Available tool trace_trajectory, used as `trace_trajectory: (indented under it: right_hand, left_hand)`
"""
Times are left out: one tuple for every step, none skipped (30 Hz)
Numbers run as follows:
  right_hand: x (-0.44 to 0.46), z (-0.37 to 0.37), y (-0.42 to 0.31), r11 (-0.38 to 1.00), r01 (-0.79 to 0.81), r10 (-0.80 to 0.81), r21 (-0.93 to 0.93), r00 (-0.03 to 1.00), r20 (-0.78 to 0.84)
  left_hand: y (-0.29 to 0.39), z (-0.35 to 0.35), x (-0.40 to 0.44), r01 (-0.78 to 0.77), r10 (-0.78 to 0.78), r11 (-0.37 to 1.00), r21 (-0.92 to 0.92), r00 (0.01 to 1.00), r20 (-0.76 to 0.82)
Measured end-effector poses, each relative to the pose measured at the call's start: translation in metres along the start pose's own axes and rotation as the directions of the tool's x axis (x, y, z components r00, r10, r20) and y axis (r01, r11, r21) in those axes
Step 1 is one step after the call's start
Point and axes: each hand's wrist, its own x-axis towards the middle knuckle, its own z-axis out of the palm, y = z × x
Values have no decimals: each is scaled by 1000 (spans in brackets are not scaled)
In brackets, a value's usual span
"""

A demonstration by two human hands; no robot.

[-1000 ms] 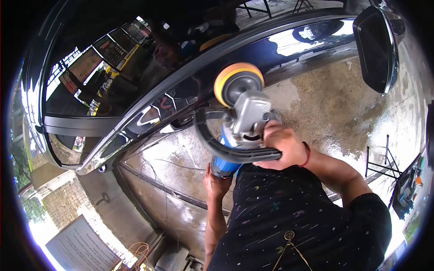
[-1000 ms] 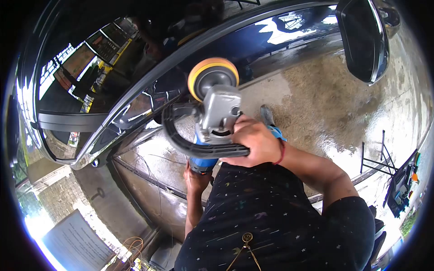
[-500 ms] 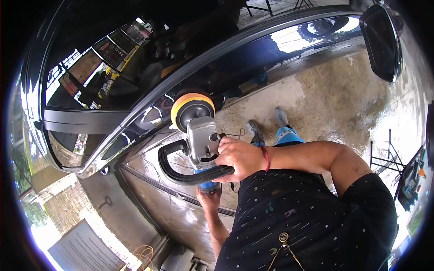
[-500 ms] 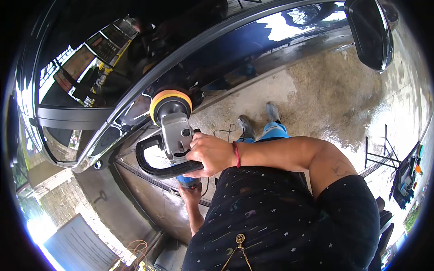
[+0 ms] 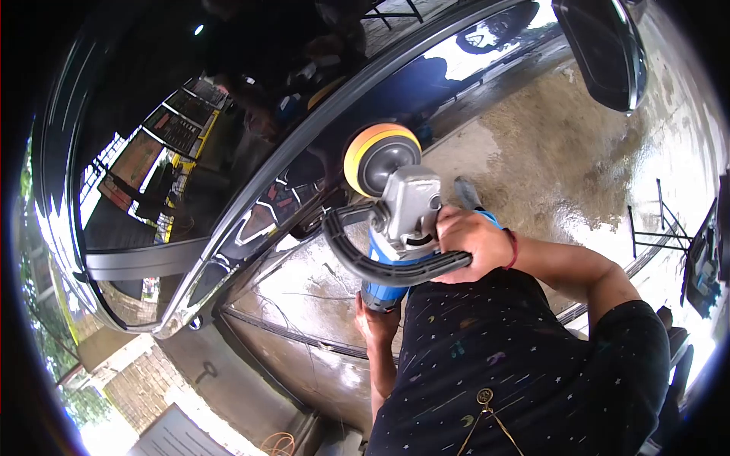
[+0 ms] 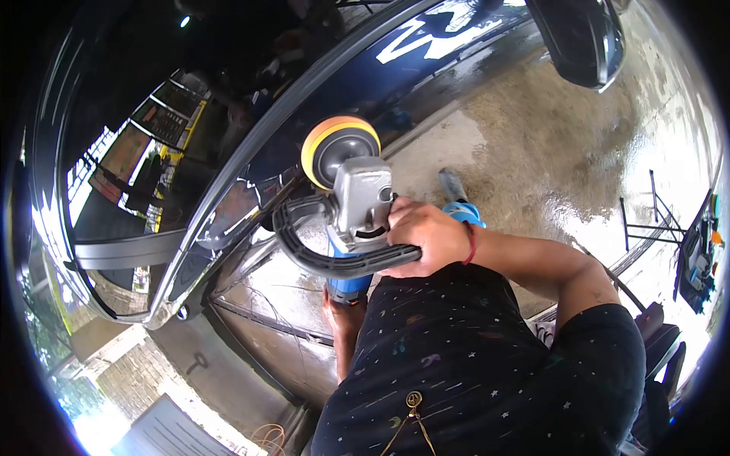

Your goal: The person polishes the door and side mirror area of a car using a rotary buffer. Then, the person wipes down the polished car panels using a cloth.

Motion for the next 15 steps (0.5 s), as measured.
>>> trace_trajectory:
  right_hand:
    - [-5, -11, 1, 1000, 5, -5, -2, 1000, -8]
    - [-9, -22, 2, 1000, 2, -2, -6, 1000, -19]
    - [-14, -33, 2, 1000, -2, 1, -18, 1000, -16]
    - [-17, -43, 2, 1000, -5, 5, -29, 1000, -12]
    - [-17, -52, 1, 1000, 0, -1, -29, 1000, -24]
    - [-19, -61, 2, 1000, 0, -1, -31, 1000, -31]
    - [-23, -69, 2, 999, -14, 13, -29, 998, -55]
    - [-25, -76, 2, 999, -29, 27, -26, 997, -79]
    - [-25, -83, 0, 998, -57, 53, -29, 993, -106]
    - [-27, -88, 0, 998, -58, 55, -30, 992, -109]
    - [-28, -93, 1, 997, -65, 61, -31, 990, -123]
    - [-30, -97, 2, 997, -71, 66, -32, 989, -136]
    - [-31, -99, 4, 996, -63, 55, -56, 991, -124]
    - [-30, -100, 3, 997, -62, 54, -55, 991, -124]
    - [-28, -99, 3, 997, -49, 42, -52, 991, -130]
  left_hand:
    - [6, 5, 3, 9, -10, 1000, 21, 1000, 12]
    - [16, 7, 8, 19, -20, 999, 41, 999, 25]
    - [31, 5, 12, 61, -64, 997, 47, 996, 66]
    - [37, 9, 15, 53, -57, 997, 51, 996, 71]
    - [45, 11, 19, 10, -13, 999, 54, 999, 41]
    - [54, 12, 24, -32, 32, 998, 58, 999, 11]
    - [64, 14, 27, -69, 69, 996, 62, 998, -6]
    - [74, 14, 33, -74, 74, 995, 64, 997, -5]
    - [81, 15, 37, -85, 85, 994, 62, 996, 5]
    - [88, 16, 41, -96, 95, 994, 58, 995, 16]
    - [93, 16, 43, -97, 97, 994, 59, 995, 18]
    - [97, 17, 45, -116, 116, 991, 66, 993, 3]
    - [99, 17, 46, -135, 136, 988, 74, 991, -11]
    - [99, 17, 46, -134, 136, 988, 74, 991, -12]
    - [97, 18, 46, -125, 125, 990, 57, 992, 5]
